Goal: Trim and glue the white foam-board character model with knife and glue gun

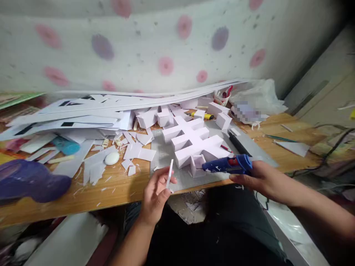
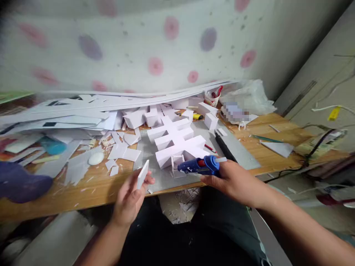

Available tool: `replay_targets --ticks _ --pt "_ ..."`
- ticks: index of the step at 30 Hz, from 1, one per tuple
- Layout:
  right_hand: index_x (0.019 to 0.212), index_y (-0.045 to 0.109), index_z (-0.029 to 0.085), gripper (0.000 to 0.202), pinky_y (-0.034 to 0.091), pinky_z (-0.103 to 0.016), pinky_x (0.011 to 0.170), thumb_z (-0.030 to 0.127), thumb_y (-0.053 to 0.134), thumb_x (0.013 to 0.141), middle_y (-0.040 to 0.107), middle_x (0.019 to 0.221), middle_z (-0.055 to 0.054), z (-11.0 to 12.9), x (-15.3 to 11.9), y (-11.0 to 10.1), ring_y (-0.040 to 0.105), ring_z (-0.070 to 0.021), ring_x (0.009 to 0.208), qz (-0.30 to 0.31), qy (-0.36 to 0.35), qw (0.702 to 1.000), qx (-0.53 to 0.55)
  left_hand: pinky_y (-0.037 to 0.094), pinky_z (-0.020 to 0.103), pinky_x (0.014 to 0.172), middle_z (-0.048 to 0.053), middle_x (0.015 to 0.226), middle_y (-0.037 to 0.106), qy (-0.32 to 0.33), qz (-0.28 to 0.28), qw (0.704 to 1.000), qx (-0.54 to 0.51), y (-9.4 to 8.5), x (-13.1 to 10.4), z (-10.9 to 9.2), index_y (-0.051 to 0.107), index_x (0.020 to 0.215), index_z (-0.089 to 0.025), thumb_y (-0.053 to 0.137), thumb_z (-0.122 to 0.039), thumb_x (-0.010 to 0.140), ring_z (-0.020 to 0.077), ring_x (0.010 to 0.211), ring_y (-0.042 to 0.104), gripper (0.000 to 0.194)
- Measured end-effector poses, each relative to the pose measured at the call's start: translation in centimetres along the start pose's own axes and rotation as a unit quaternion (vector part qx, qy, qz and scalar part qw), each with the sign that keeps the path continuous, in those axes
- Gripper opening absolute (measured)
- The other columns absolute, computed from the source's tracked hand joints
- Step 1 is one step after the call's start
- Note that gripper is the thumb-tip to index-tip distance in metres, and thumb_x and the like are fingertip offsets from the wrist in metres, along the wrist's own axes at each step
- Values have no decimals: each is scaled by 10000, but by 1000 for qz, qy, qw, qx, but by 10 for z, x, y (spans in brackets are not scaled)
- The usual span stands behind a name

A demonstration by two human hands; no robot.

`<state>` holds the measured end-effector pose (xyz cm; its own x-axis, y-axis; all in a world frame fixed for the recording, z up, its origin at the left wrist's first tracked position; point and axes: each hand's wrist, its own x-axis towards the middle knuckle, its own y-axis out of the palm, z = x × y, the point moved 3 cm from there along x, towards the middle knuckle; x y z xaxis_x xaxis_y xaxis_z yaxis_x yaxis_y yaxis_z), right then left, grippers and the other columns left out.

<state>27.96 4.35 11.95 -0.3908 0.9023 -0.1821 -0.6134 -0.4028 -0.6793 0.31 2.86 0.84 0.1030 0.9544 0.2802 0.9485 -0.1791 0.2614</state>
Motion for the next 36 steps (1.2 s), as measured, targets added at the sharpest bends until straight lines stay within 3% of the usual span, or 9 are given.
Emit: replay_targets --ticks 5,8,13,17,22,33,36 --pt "1118 687 221 432 511 -300 613 530 532 858 694 828 -40 -6 -3 -7 618 -206 710 3 -1 1000 -7 428 304 894 42 1124 559 7 3 1000 0 -3 1 2 562 1229 -269 633 -430 836 153 935 536 431" --pt "1089 693 250 374 505 -292 591 502 576 838 695 829 -30 -15 -7 -10 615 -205 707 -17 -2 1000 -11 415 325 919 48 1100 560 12 7 1000 4 -2 2 1 560 1236 -253 630 -430 835 159 932 533 444" --pt "1026 694 232 350 483 -273 528 504 581 836 627 650 -13 -24 -9 -5 574 -178 592 -28 3 999 25 417 319 905 50 1116 549 11 11 1000 4 -1 3 0 553 1247 -256 625 -430 838 160 932 530 451" --pt "1068 683 237 353 502 -281 572 483 594 832 650 715 -18 -21 -7 4 592 -184 640 -19 0 999 44 415 318 912 43 1128 549 12 9 1000 0 -1 2 0 554 1246 -272 631 -426 835 154 926 534 445" --pt "989 683 220 323 470 -263 501 487 577 840 587 609 -1 -18 -4 9 544 -155 546 -20 6 999 47 415 318 910 44 1120 554 11 5 1000 0 -1 2 0 559 1242 -273 633 -426 833 155 926 532 443" --pt "1013 705 213 376 496 -288 529 505 620 792 616 627 -1 -28 -10 -4 553 -162 540 -44 28 997 62 414 329 909 49 1129 537 11 11 1000 4 -1 2 0 552 1243 -268 622 -422 842 165 934 528 436" --pt "928 713 228 323 505 -294 537 506 615 796 628 647 -3 -34 -11 -7 555 -161 548 -48 24 997 50 415 329 906 51 1130 536 11 11 1000 3 -1 2 0 556 1238 -267 621 -424 841 166 933 528 432"
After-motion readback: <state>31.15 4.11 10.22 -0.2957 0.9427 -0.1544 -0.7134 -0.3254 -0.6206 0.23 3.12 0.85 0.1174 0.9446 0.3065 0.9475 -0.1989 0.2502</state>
